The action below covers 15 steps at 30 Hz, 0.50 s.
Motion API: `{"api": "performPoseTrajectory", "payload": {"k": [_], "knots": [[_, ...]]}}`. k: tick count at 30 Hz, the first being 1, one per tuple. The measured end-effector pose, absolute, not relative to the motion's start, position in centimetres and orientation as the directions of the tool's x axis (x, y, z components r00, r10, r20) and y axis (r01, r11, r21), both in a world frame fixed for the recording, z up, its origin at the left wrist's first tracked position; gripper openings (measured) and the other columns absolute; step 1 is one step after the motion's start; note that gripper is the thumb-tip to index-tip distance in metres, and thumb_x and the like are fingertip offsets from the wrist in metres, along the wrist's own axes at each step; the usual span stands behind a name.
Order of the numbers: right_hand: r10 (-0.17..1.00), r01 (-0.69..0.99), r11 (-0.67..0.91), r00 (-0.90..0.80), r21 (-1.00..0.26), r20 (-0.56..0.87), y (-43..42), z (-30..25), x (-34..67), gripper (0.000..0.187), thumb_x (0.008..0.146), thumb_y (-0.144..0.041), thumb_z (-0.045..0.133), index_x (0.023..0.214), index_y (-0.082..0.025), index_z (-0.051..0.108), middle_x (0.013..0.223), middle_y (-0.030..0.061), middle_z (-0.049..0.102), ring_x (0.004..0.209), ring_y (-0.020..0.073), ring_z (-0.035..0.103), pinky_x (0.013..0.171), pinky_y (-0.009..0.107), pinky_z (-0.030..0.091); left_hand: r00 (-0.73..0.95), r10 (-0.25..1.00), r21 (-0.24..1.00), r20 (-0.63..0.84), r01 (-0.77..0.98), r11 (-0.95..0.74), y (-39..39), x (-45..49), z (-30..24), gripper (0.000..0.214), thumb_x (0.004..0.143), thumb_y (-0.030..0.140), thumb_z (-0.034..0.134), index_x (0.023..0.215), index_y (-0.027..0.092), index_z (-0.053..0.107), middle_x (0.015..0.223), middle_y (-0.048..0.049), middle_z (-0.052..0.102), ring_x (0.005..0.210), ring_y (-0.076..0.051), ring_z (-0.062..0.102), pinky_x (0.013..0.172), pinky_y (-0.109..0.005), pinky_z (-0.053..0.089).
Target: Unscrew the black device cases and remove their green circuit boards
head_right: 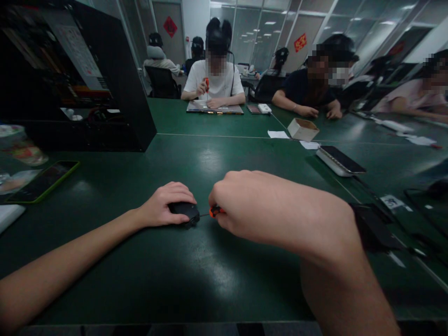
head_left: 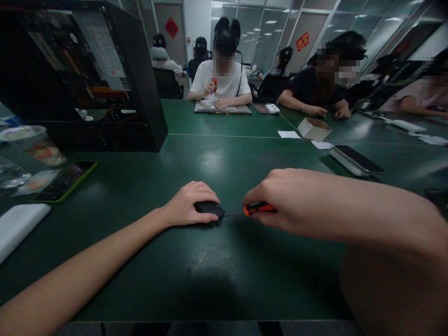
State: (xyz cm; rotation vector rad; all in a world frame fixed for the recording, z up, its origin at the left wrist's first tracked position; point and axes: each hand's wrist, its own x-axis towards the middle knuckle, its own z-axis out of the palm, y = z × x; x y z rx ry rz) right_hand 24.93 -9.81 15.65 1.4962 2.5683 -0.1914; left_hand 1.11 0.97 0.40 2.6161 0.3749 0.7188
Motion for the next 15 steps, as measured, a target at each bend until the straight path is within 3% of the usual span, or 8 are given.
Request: {"api": "performPoseTrajectory", "payload": {"k": [6,15], "knots": [[0.818,0.859,0.509,-0.502,-0.053,-0.282,-9.3,15.6,24.7,0.019,0.089,-0.024,0.059,0.082,-0.024,0.077,0.065,0.0008,0.067,0.051,0.0129,0.052,0.051,0.027,0.025,0.848,0.301,0.421,0.436,0.103,-0.901,1.4,1.0,0.2,0.063,0.076,0.073,0.074,0.109,0.02,0.074,0.108,-0.0106,0.076,0.101,-0.029,0.068,0.09,-0.041,0.046],[0.814,0.829,0.558,-0.543,0.02,-0.203,-9.8,14.4,23.8,0.022,0.093,-0.025,0.057,0.089,-0.022,0.078,0.078,0.0055,0.072,0.063,0.0176,0.061,0.057,0.031,0.03,0.849,0.35,0.426,0.395,0.168,-0.889,1.1,1.3,-0.1,0.065,0.08,0.08,0.063,0.106,0.022,0.073,0.105,-0.0095,0.076,0.1,-0.028,0.067,0.091,-0.04,0.043]]}}
